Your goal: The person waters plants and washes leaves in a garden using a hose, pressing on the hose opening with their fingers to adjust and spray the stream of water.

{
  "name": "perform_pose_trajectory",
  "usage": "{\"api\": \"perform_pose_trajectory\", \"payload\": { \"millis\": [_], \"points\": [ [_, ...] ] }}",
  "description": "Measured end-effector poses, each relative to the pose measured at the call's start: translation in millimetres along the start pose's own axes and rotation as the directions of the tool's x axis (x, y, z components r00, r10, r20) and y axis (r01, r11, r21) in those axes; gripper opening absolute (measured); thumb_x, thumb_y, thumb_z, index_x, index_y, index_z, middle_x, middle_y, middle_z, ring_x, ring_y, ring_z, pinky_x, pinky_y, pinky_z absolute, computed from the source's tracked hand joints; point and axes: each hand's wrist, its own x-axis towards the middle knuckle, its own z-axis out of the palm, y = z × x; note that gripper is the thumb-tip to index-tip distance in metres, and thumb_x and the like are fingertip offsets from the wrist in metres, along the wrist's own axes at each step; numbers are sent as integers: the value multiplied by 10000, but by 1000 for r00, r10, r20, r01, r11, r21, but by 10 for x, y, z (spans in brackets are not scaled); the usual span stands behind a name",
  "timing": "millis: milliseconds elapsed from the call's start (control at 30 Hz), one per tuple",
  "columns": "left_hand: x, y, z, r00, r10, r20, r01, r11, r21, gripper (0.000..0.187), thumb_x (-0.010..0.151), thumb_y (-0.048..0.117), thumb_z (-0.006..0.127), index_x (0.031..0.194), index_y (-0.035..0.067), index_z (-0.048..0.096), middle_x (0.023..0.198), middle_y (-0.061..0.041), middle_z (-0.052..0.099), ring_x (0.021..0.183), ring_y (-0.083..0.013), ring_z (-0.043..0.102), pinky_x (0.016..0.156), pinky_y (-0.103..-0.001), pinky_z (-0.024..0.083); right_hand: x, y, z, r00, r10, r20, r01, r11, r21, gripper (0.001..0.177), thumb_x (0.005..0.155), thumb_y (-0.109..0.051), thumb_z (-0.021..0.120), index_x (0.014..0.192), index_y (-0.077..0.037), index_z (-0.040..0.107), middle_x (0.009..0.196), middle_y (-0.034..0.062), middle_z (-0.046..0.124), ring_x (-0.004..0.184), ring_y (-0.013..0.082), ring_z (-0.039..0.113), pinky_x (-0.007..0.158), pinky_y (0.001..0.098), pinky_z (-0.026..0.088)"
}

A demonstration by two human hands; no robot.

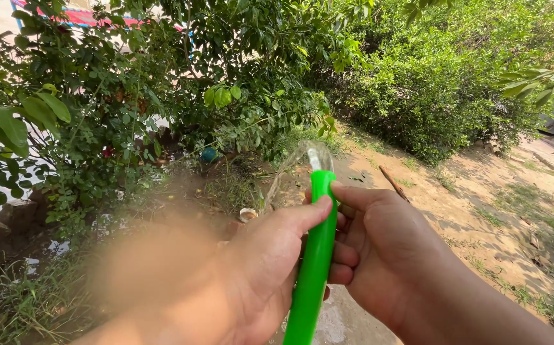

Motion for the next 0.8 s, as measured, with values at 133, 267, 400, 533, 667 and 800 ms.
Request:
{"api": "perform_pose_trajectory", "payload": {
  "millis": [133,267,400,533,667,800],
  "points": [
    [13,53,45,999,26,-35,-25,999,27,371,1000,458,492,943,122,638,754,-49,653,644,-169,569,646,-365,431,-7,-79,37,992,-36,118,40,999,-30,273,1026,-303,500,991,-107,687,675,25,574,477,157,427,434,355,359],
    [42,152,92,994,45,-97,-39,998,58,360,991,482,496,909,147,600,673,-20,580,549,-149,490,560,-343,394,94,-196,7,991,18,133,-8,997,-75,329,1049,-369,443,984,-106,630,718,49,553,546,215,484,534,412,425],
    [34,296,177,990,51,-132,-34,992,124,378,1001,513,482,894,165,584,646,1,537,517,-134,454,540,-335,384,141,-344,-2,978,20,209,0,995,-98,347,1078,-384,452,1005,-89,620,725,52,534,557,205,493,570,444,469],
    [114,392,338,987,41,-157,-11,983,186,391,1008,521,452,894,167,570,675,2,537,548,-139,468,572,-345,401,151,-477,-17,978,11,207,11,994,-106,354,1042,-387,448,1002,-103,655,676,40,519,522,198,481,535,413,458],
    [235,435,517,991,28,-133,10,961,278,384,1023,481,374,905,156,542,718,-6,528,583,-144,482,604,-365,416,237,-527,-227,990,-35,137,50,993,-108,341,1053,-409,473,968,-124,642,635,19,555,487,179,467,456,374,389],
    [305,435,563,993,13,-116,26,943,333,373,1039,452,342,929,150,532,742,-17,522,603,-151,485,627,-390,418,235,-551,-273,990,-26,138,36,997,-70,321,1058,-407,499,941,-136,626,602,4,557,470,163,467,454,355,382]
  ]
}}
